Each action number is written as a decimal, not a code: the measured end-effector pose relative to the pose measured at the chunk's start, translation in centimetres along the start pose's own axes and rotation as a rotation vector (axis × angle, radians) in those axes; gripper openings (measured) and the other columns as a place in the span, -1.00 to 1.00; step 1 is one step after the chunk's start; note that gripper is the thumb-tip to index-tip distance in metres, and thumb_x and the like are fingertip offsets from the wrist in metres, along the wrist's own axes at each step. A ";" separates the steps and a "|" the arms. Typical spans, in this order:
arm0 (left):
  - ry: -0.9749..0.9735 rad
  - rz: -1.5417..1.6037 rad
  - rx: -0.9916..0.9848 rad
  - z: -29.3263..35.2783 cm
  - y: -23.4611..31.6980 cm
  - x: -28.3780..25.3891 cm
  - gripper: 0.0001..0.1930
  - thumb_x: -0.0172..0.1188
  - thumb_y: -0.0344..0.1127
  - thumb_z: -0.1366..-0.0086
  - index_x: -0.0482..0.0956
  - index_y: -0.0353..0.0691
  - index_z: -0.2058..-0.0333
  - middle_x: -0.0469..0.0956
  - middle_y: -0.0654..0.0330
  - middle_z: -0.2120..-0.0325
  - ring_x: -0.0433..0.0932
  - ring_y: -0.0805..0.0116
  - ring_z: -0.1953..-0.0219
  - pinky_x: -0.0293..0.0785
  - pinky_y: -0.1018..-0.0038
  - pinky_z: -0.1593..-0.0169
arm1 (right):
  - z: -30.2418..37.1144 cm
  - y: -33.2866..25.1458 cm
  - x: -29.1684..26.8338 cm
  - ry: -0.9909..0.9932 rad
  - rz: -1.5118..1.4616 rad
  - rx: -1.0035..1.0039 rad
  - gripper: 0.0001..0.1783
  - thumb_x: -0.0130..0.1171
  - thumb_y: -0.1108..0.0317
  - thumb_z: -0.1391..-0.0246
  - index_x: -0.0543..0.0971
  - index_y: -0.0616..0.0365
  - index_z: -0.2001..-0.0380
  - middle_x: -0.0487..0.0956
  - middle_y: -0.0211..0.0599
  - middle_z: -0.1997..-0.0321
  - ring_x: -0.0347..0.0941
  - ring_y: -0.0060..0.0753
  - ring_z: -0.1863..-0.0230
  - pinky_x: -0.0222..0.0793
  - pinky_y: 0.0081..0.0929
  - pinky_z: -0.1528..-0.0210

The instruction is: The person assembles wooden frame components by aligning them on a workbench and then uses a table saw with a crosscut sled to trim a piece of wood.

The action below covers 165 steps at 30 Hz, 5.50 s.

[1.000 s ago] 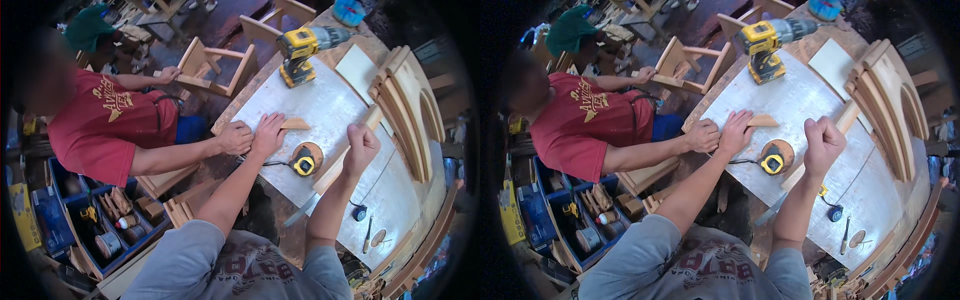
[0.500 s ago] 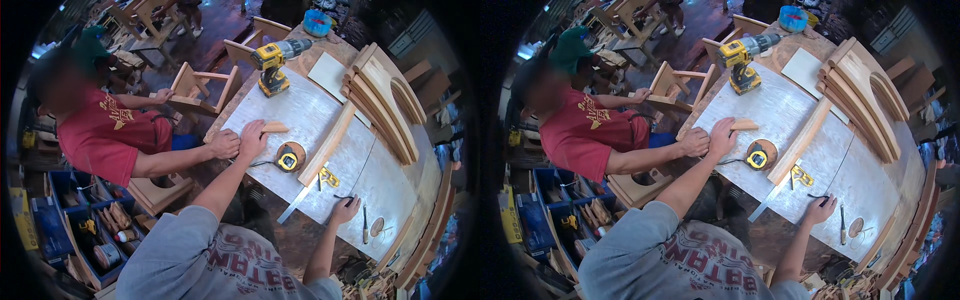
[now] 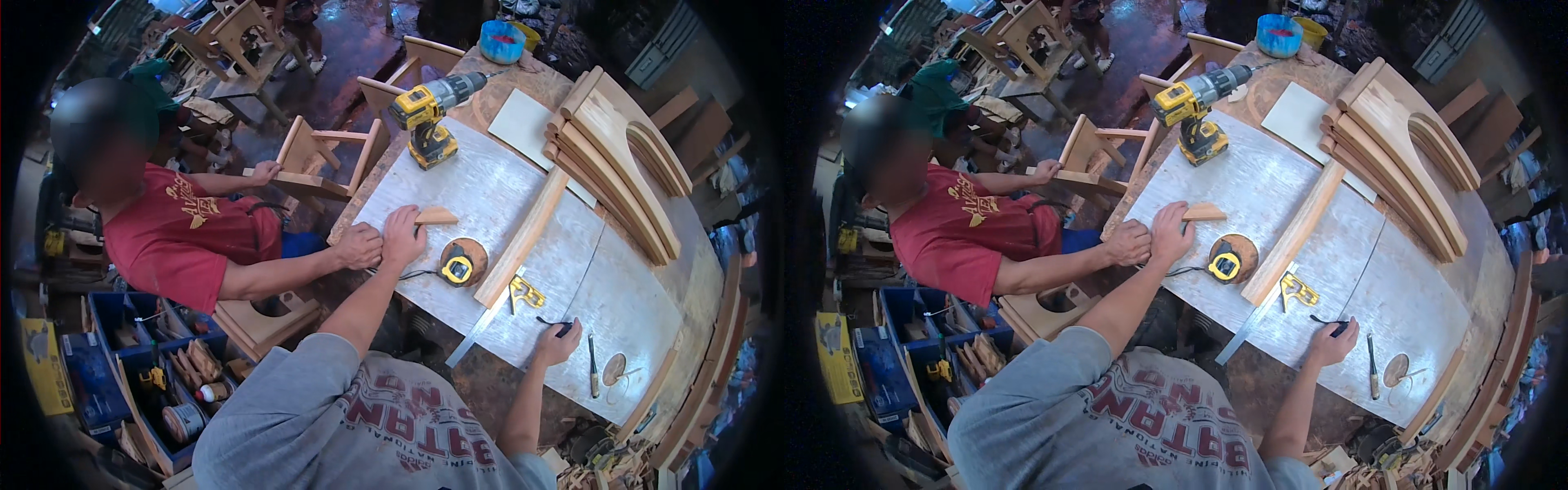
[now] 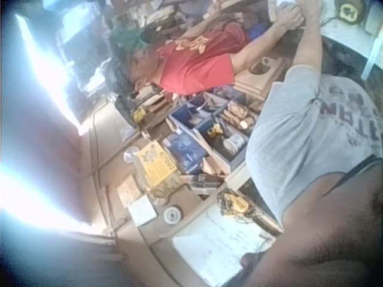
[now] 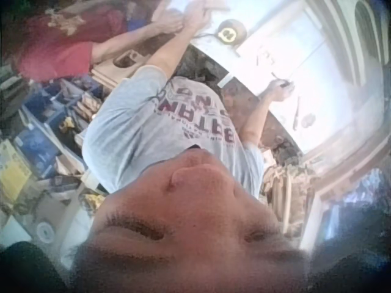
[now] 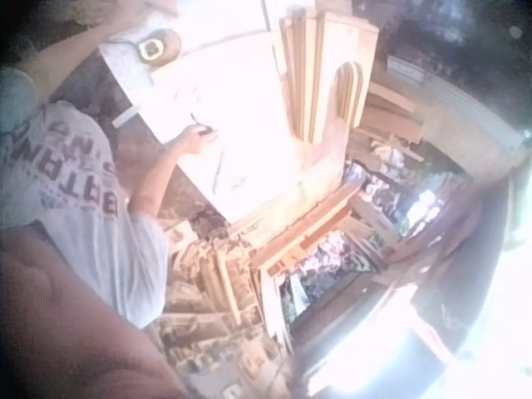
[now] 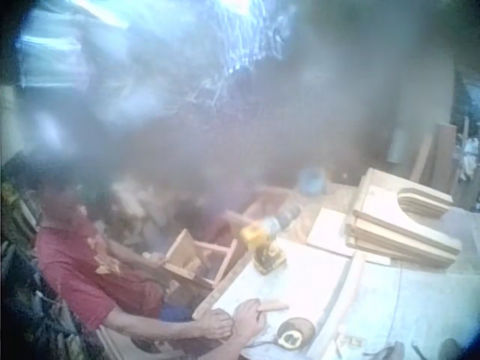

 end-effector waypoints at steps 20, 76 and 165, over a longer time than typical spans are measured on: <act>-0.104 0.148 0.107 -1.2 -0.9 -0.2 -0.63 0.18 -0.12 -0.37 0.59 -0.02 -0.11 0.49 0.15 -0.20 0.37 0.14 -0.29 0.13 0.05 -0.37 | -3.2 -22.1 4.8 -0.519 -0.281 0.071 -0.05 0.41 0.13 0.20 0.42 0.39 -0.28 0.63 0.36 0.04 0.56 0.33 -0.05 0.45 -0.03 -0.14; -0.185 0.061 0.149 -5.9 2.9 6.0 -0.51 0.10 -0.05 -0.45 0.41 0.08 -0.31 0.49 0.18 -0.20 0.35 0.16 -0.32 0.04 -0.11 -0.44 | -4.2 -19.8 5.8 -0.730 -0.192 -0.620 -0.29 0.30 0.33 0.02 0.48 0.01 -0.29 0.44 0.05 -0.33 0.35 0.25 -0.26 0.34 0.00 -0.32; -0.262 -0.048 0.255 -11.1 2.0 4.2 -0.22 0.43 0.23 -0.09 0.50 -0.18 -0.14 0.63 0.09 0.04 0.53 0.03 -0.06 0.45 0.16 -0.15 | -4.7 -24.1 11.9 -0.468 -0.377 -0.511 -0.42 0.37 0.28 -0.03 0.55 0.01 -0.18 0.55 0.09 -0.15 0.47 0.19 -0.10 0.41 -0.06 -0.20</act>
Point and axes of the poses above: each hand's wrist, its own z-axis away from the middle knuckle, its own x-axis out of the palm, y = z × x, the point moved 1 cm from there along -z, towards the middle knuckle
